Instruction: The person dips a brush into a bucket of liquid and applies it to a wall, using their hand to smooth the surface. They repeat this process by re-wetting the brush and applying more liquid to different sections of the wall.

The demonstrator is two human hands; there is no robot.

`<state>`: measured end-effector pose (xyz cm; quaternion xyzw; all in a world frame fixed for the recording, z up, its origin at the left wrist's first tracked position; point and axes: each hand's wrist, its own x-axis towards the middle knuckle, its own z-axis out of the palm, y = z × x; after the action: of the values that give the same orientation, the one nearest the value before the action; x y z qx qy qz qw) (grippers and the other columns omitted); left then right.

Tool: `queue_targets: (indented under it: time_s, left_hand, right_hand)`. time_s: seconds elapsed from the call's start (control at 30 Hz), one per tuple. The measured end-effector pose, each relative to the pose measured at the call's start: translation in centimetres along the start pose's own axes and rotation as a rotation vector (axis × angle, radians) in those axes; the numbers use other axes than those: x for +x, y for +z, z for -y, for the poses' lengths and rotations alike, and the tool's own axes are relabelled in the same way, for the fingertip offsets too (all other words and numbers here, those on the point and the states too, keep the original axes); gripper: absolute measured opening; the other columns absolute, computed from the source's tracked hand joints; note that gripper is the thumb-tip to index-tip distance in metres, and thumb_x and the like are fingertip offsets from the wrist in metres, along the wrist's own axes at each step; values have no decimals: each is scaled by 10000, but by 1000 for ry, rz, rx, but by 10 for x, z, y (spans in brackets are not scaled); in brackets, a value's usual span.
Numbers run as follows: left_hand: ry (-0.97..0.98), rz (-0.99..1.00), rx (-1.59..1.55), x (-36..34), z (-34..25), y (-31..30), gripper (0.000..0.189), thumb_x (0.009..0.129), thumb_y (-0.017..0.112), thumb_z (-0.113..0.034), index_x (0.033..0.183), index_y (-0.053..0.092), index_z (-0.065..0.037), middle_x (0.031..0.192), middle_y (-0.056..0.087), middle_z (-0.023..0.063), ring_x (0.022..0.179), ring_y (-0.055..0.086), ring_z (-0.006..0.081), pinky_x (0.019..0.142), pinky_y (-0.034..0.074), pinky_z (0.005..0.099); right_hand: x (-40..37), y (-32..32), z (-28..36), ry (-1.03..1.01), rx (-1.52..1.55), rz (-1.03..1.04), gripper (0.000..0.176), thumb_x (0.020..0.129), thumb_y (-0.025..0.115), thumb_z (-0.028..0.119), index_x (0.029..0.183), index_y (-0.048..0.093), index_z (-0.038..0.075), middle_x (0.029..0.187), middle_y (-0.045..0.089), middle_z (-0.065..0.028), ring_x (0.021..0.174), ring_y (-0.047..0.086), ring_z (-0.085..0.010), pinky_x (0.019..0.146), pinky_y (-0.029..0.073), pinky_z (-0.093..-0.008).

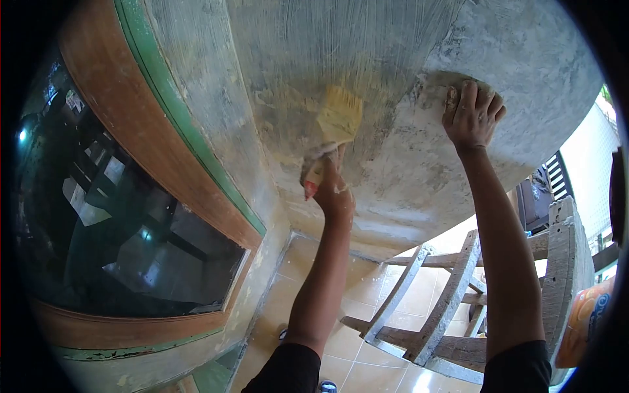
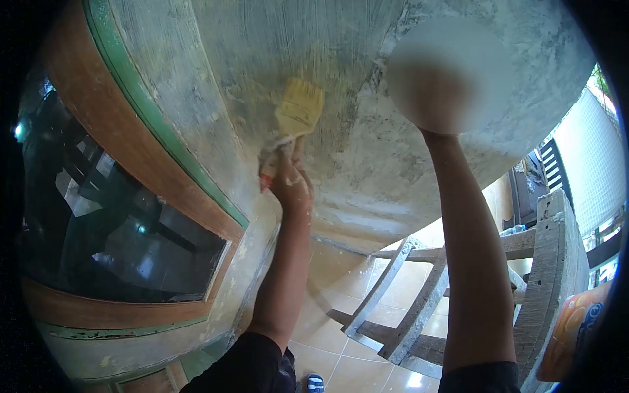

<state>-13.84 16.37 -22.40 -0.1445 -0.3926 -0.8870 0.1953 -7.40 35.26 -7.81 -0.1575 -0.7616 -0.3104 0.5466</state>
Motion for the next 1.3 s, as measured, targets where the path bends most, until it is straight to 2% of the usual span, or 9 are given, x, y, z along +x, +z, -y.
queue_targets:
  time_s: [0.27, 0.33, 0.4, 0.53, 0.6, 0.73, 0.83, 1.1, 1.3]
  left_hand:
    - [-299, -133, 34, -103, 105, -110, 70, 828, 534, -8, 891, 535, 25, 901, 563, 89, 885, 580, 197, 865, 469, 354]
    - [-266, -222, 131, -112, 106, -121, 63, 788, 535, 17, 819, 590, 16, 750, 578, 41, 717, 546, 116, 649, 449, 259]
    - [-339, -219, 182, -108, 100, -115, 61, 782, 537, 18, 815, 589, 17, 760, 585, 53, 706, 550, 126, 644, 456, 264]
    - [120, 42, 665, -70, 66, -51, 78, 757, 534, 35, 807, 591, 17, 736, 586, 88, 693, 574, 170, 665, 458, 281]
    - [-97, -27, 396, -56, 44, -19, 176, 737, 521, 57, 886, 598, 4, 835, 582, 103, 768, 573, 217, 697, 452, 306]
    - [118, 44, 257, -43, -7, 6, 244, 730, 510, 63, 946, 598, -6, 955, 561, 103, 844, 555, 242, 741, 433, 318]
    - [447, 278, 863, -45, -25, 0, 260, 726, 532, 53, 948, 618, -51, 968, 572, 110, 856, 562, 247, 804, 399, 316]
    - [259, 502, 668, -109, 108, -112, 122, 722, 570, 20, 816, 609, -46, 862, 623, 188, 836, 623, 330, 759, 510, 360]
    - [300, 775, 953, -89, 53, -99, 109, 720, 539, 10, 805, 579, -46, 762, 594, 171, 741, 612, 324, 651, 504, 375]
  right_hand:
    - [1, -1, 0, -18, 9, -17, 242, 798, 529, 289, 928, 515, 86, 902, 470, -143, 878, 415, -321, 769, 293, -444]
    - [1, -2, 1, -22, 18, -22, 244, 796, 531, 289, 932, 516, 87, 903, 469, -143, 879, 414, -321, 764, 294, -445]
    - [1, -1, 0, -18, 24, -26, 247, 793, 533, 290, 935, 517, 89, 903, 468, -142, 880, 413, -321, 760, 295, -446]
    - [-1, -1, -2, -4, 34, -14, 271, 771, 542, 288, 950, 514, 85, 915, 463, -146, 876, 416, -326, 761, 300, -451]
    - [-1, 0, -1, -4, 32, -6, 284, 764, 546, 287, 958, 515, 82, 920, 461, -148, 873, 418, -329, 762, 302, -453]
    - [0, 2, -2, -7, 38, -21, 316, 755, 548, 281, 989, 509, 72, 934, 463, -150, 883, 416, -331, 770, 301, -450]
    - [-2, 5, -4, -33, 4, -58, 261, 767, 545, 300, 937, 525, 104, 906, 468, -136, 866, 426, -314, 746, 310, -442]
    - [-5, 5, -4, -44, -11, -93, 234, 763, 553, 318, 911, 545, 137, 901, 480, -140, 848, 441, -310, 728, 319, -447]
    - [-3, 5, -6, -43, -11, -86, 237, 765, 549, 315, 929, 541, 145, 894, 478, -131, 846, 438, -303, 730, 316, -437]
